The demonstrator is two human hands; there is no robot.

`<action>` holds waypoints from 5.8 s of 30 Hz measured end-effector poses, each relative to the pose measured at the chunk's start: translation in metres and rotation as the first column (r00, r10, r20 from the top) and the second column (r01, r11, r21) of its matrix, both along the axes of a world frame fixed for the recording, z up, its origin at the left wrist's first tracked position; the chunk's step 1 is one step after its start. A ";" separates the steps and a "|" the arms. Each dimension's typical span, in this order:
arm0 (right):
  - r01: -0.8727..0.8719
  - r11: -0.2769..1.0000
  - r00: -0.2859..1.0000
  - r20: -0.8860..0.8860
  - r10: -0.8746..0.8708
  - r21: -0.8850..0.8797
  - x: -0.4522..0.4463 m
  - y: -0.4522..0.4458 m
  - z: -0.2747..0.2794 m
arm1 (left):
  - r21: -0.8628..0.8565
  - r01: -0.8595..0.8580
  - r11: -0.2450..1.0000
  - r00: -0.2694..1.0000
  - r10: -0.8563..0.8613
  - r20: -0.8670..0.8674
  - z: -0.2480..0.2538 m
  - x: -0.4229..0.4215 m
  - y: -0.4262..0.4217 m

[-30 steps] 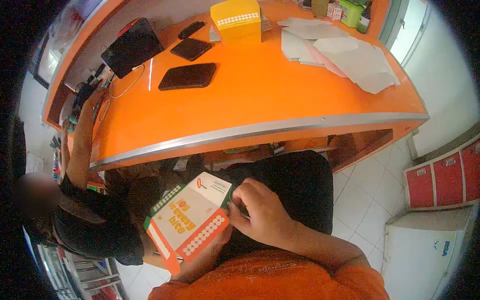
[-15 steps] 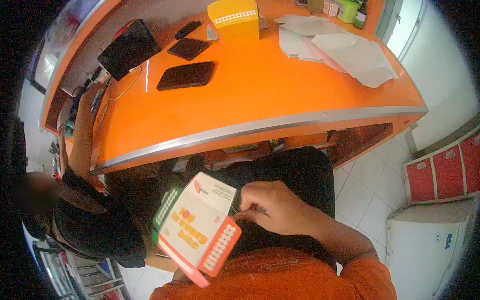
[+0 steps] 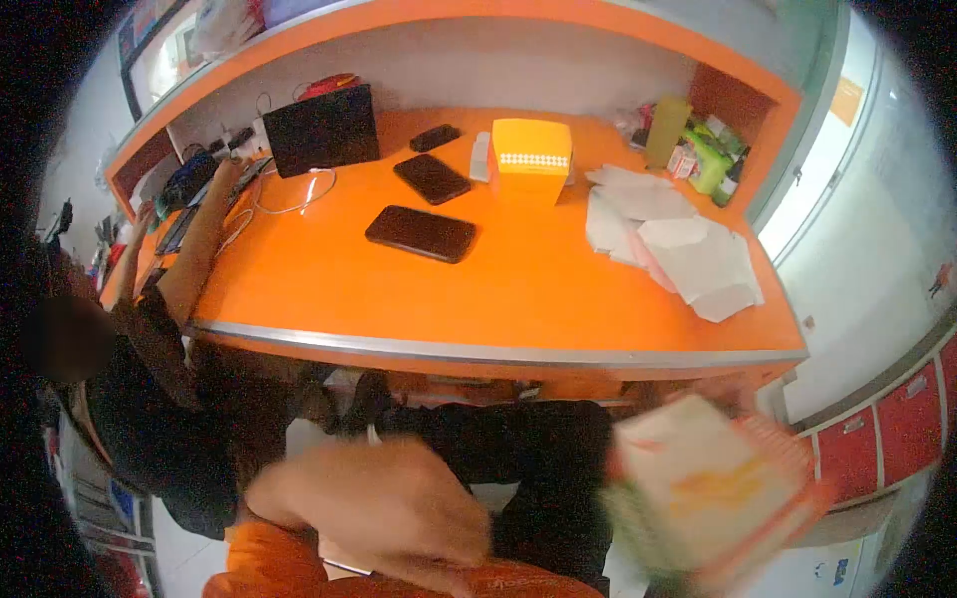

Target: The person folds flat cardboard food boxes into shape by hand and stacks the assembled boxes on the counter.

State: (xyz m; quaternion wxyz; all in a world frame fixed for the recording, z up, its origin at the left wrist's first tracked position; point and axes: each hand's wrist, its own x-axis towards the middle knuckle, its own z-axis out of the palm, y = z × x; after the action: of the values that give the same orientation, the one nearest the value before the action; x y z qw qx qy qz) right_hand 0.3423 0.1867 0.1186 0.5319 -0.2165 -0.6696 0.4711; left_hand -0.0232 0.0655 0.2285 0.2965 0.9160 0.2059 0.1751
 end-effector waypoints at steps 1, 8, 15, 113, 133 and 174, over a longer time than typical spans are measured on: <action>0.049 0.999 0.999 -0.013 -0.049 0.010 0.013 0.004 0.007 | 0.061 0.005 0.998 0.991 0.003 -0.131 0.022 -0.011 0.019; 0.203 0.979 0.978 0.037 -0.204 0.026 0.034 0.046 0.040 | 0.529 -0.814 0.239 0.554 0.594 0.583 -0.027 -0.076 0.277; 0.268 0.936 0.841 0.418 -0.343 0.230 -0.073 0.117 0.147 | 0.498 -0.716 0.489 0.697 0.538 0.474 -0.032 -0.093 0.296; -0.409 0.859 0.407 0.781 0.474 -0.308 -0.134 -0.078 -0.093 | 0.025 -0.448 0.894 0.839 0.429 -0.335 -0.193 0.011 -0.038; 0.069 0.995 0.961 0.273 -0.049 -0.065 -0.165 -0.102 -0.098 | -0.874 0.238 0.424 0.289 0.828 0.480 -0.183 0.027 -0.078; -0.161 0.970 0.931 0.297 0.211 -0.182 -0.196 -0.067 -0.049 | -0.595 -0.444 0.669 0.152 0.711 0.686 -0.216 0.010 -0.058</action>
State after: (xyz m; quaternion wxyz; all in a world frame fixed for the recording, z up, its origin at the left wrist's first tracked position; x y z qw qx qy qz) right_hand 0.1467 0.1197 0.0699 0.3532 -0.2646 -0.7246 0.5293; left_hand -0.0132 0.0072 0.0121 0.3788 0.4762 0.3745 0.6997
